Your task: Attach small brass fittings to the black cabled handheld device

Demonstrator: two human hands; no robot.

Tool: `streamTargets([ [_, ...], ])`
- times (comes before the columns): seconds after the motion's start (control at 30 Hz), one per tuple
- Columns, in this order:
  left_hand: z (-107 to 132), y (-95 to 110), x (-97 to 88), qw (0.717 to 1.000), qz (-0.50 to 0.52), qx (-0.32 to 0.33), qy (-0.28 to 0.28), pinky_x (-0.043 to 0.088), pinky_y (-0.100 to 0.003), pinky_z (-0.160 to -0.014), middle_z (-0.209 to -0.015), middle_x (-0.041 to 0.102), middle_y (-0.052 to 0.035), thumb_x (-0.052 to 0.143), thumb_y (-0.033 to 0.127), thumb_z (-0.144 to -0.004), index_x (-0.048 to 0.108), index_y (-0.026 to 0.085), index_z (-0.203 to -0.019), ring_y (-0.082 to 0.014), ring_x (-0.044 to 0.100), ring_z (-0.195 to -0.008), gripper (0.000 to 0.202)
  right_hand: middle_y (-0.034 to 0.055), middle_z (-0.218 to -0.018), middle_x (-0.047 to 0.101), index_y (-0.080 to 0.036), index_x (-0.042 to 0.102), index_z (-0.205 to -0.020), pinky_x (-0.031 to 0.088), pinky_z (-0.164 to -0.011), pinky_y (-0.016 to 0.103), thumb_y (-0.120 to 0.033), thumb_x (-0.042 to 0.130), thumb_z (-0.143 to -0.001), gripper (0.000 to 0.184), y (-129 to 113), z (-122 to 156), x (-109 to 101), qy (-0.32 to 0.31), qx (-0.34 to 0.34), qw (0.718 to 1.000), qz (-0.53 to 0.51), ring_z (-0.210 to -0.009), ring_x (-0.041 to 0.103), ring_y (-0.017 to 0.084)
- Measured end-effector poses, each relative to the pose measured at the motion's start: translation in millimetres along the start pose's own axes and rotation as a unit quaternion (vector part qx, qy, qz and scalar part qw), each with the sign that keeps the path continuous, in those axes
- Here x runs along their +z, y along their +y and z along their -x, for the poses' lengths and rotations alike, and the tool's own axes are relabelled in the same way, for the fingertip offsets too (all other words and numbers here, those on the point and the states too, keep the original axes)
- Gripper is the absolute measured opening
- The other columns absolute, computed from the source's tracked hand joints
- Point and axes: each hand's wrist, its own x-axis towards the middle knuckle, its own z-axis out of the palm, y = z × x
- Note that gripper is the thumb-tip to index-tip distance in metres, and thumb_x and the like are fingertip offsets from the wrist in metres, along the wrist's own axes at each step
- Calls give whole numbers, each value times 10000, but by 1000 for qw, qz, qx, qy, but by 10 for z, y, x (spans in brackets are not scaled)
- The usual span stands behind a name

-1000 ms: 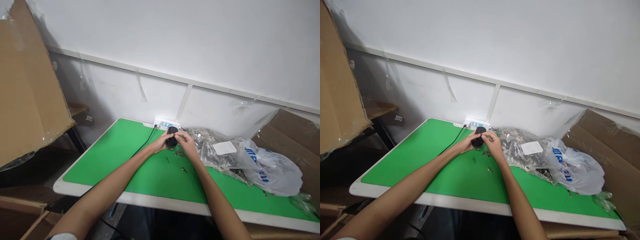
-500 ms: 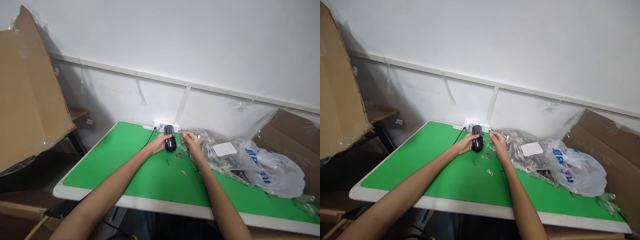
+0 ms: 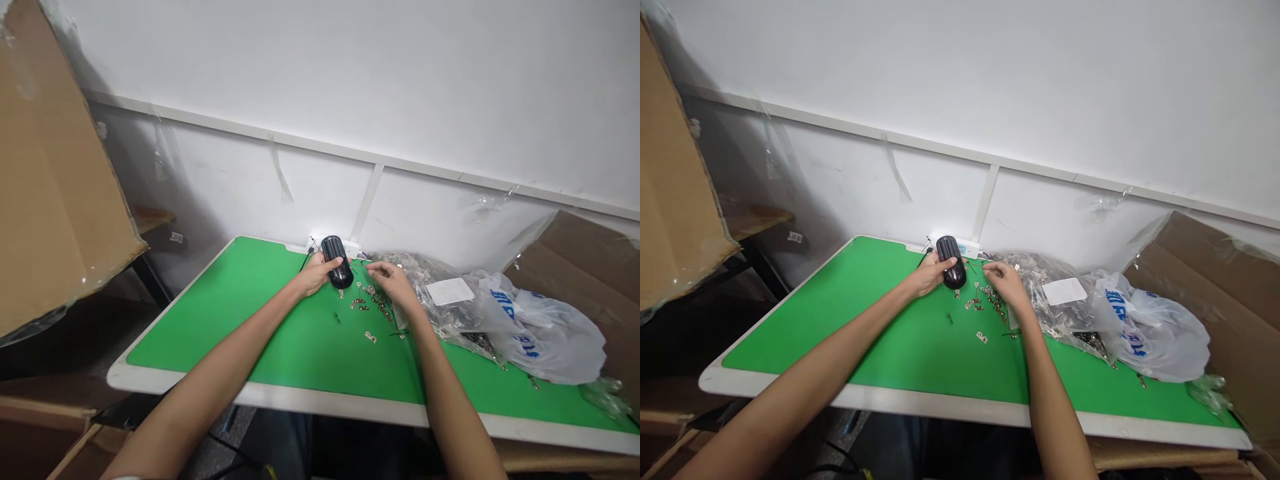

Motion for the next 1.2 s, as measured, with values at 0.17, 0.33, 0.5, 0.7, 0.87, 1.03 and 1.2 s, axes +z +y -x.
streamTargets([
  [0.17,-67,3,-34,995,-43,74,47,563,-306,-836,-966,764,-110,941,359,-696,662,114,-985,-190,708,-852,471,66,-907,746,-210,772,-868,510,-829,402,-330,610,-853,202,38,-3,51,-29,-75,980,181,-858,655,246],
  [0.33,-29,45,2,996,-3,63,62,573,-314,-861,-999,771,-96,914,327,-739,621,144,-1069,-192,720,-891,478,84,-911,719,-200,729,-815,501,-832,370,-322,701,-850,129,108,25,162,-40,-95,958,268,-903,648,258],
  [0.5,45,128,46,997,42,13,56,606,-347,-811,-971,768,-110,783,363,-864,595,155,-1107,-236,740,-912,371,62,-934,706,-208,696,-865,494,-833,336,-234,669,-861,37,158,46,270,-51,-102,957,266,-916,638,232],
  [0.7,10,103,63,998,41,1,39,586,-389,-856,-988,745,-115,724,321,-844,568,155,-1131,-262,719,-950,366,63,-967,702,-202,688,-948,512,-873,377,-181,606,-862,121,155,29,312,-73,-108,964,230,-926,646,233],
  [0.87,82,101,67,969,-174,151,84,449,-401,-1098,-1173,685,-96,752,191,-765,589,204,-1192,-269,615,-1194,456,74,-979,700,-181,670,-1022,512,-877,386,-190,599,-877,162,165,33,316,-72,-104,965,231,-932,649,236],
  [1.03,226,194,-2,837,-466,286,-30,381,-492,-1165,-1257,643,-129,713,89,-714,610,217,-1290,-333,569,-1245,599,81,-988,697,-175,665,-1014,500,-862,379,-218,600,-902,136,155,39,319,-68,-104,960,252,-934,635,238],
  [1.2,182,187,-90,714,-603,344,-86,477,-522,-1067,-1255,651,-126,543,17,-681,598,203,-1237,-321,589,-1226,589,83,-970,690,-175,664,-968,484,-867,373,-204,592,-909,97,142,52,322,-75,-95,951,285,-948,617,247],
])
